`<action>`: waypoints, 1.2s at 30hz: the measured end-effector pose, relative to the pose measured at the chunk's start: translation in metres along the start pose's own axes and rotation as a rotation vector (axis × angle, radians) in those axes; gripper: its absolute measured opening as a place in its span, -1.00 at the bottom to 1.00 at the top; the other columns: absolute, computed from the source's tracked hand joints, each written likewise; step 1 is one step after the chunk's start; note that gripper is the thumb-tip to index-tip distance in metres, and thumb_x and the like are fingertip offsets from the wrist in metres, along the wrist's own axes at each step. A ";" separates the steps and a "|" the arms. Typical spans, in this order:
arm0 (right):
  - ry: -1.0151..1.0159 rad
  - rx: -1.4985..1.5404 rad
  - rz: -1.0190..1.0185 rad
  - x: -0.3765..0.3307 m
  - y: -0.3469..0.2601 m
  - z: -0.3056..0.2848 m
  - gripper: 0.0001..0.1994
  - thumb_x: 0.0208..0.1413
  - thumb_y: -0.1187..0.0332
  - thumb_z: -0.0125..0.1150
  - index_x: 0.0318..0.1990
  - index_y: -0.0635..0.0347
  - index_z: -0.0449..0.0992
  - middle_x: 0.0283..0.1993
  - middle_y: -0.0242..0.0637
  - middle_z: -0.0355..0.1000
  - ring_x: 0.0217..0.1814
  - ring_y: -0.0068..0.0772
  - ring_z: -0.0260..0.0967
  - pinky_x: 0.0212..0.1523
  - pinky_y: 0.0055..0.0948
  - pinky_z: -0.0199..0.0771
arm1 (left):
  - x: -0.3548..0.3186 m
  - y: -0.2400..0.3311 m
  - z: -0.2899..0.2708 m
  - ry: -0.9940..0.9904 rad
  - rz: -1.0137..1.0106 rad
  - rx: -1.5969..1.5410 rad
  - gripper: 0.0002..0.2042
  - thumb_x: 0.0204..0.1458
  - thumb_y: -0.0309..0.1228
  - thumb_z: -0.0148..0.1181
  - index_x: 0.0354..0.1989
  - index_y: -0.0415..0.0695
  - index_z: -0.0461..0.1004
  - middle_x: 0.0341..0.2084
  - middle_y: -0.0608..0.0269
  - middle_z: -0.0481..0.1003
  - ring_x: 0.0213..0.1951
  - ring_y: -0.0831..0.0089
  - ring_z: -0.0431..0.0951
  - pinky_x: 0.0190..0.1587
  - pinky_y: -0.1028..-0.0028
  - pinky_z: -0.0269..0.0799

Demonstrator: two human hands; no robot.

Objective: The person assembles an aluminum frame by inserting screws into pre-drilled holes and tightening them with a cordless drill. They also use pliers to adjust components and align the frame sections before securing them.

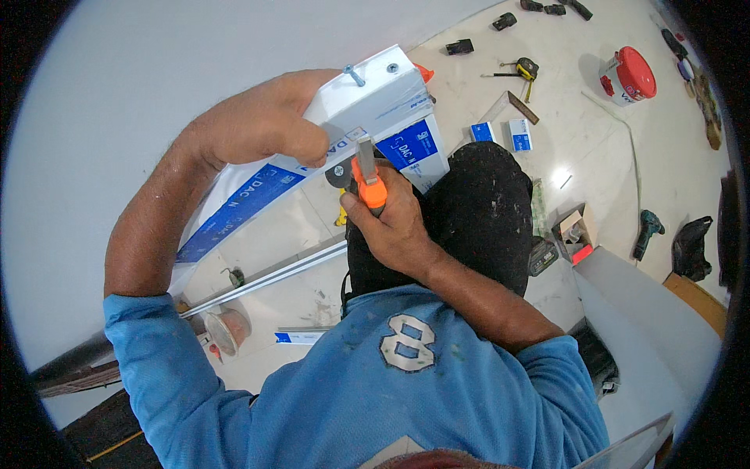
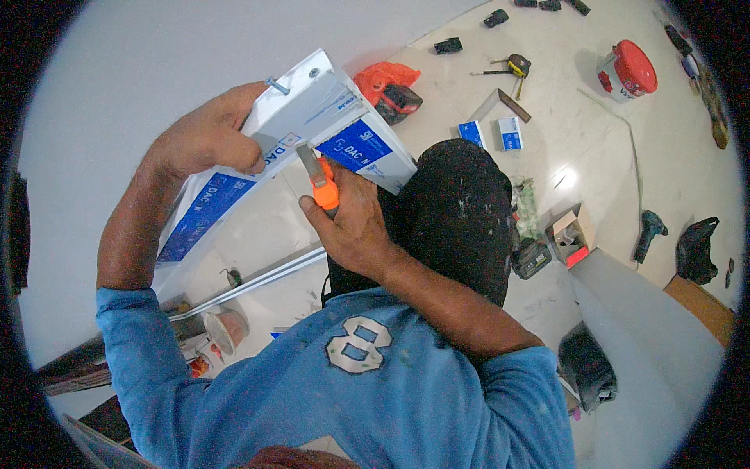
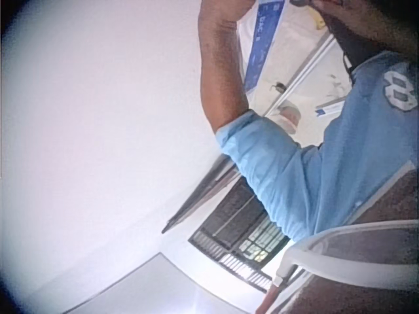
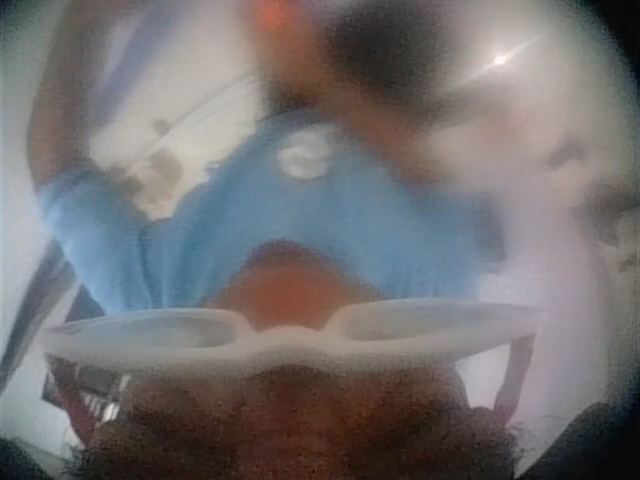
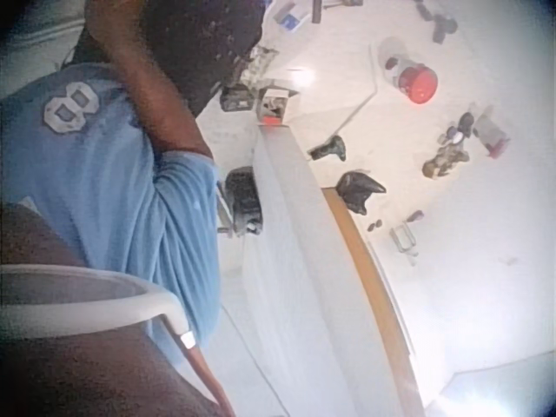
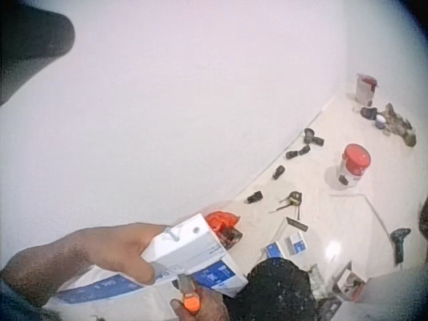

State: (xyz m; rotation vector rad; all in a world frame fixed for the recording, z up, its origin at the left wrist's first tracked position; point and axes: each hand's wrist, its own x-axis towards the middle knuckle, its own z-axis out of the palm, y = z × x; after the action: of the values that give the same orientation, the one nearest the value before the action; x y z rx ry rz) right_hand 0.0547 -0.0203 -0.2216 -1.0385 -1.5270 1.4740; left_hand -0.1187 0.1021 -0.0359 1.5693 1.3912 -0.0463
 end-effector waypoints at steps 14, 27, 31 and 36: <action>-0.097 0.121 0.110 -0.004 -0.018 -0.013 -0.32 0.41 0.26 0.32 0.51 0.51 0.21 0.37 0.34 0.35 0.45 0.33 0.37 0.51 0.09 0.33 | 0.002 -0.004 -0.001 0.073 0.012 0.083 -0.03 -0.48 -0.26 0.33 0.34 -0.45 0.51 -0.12 -0.42 0.61 -0.03 -0.17 0.69 -0.27 -0.11 0.61; -0.051 -0.039 0.064 -0.009 -0.020 -0.013 -0.55 0.51 0.29 0.22 0.37 0.37 0.30 0.08 0.01 0.48 0.14 -0.15 0.53 0.23 -0.10 0.55 | 0.003 -0.007 -0.002 0.049 0.042 -0.034 -0.02 -0.51 -0.31 0.32 0.35 -0.42 0.51 -0.11 -0.39 0.62 -0.02 -0.11 0.69 -0.22 -0.11 0.63; -0.036 -0.017 0.059 -0.005 -0.017 -0.010 -0.55 0.51 0.29 0.22 0.37 0.36 0.31 0.09 0.00 0.48 0.15 -0.17 0.53 0.24 -0.10 0.55 | 0.006 -0.005 -0.003 0.014 0.078 -0.032 -0.02 -0.50 -0.32 0.32 0.36 -0.41 0.51 -0.06 -0.43 0.62 0.00 -0.12 0.70 -0.17 -0.10 0.66; -0.049 0.059 0.102 -0.005 -0.012 -0.003 -0.51 0.54 0.26 0.19 0.44 0.36 0.29 0.13 0.00 0.51 0.21 -0.21 0.52 0.27 -0.12 0.54 | 0.002 -0.001 -0.001 0.070 -0.075 0.016 0.12 -0.62 -0.28 0.39 0.46 -0.26 0.46 0.17 -0.27 0.61 0.21 -0.10 0.63 0.30 -0.04 0.55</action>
State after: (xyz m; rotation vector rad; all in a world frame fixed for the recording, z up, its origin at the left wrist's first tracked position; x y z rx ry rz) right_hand 0.0589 -0.0242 -0.2098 -1.0660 -1.4736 1.6156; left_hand -0.1193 0.1040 -0.0366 1.5438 1.5075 -0.0482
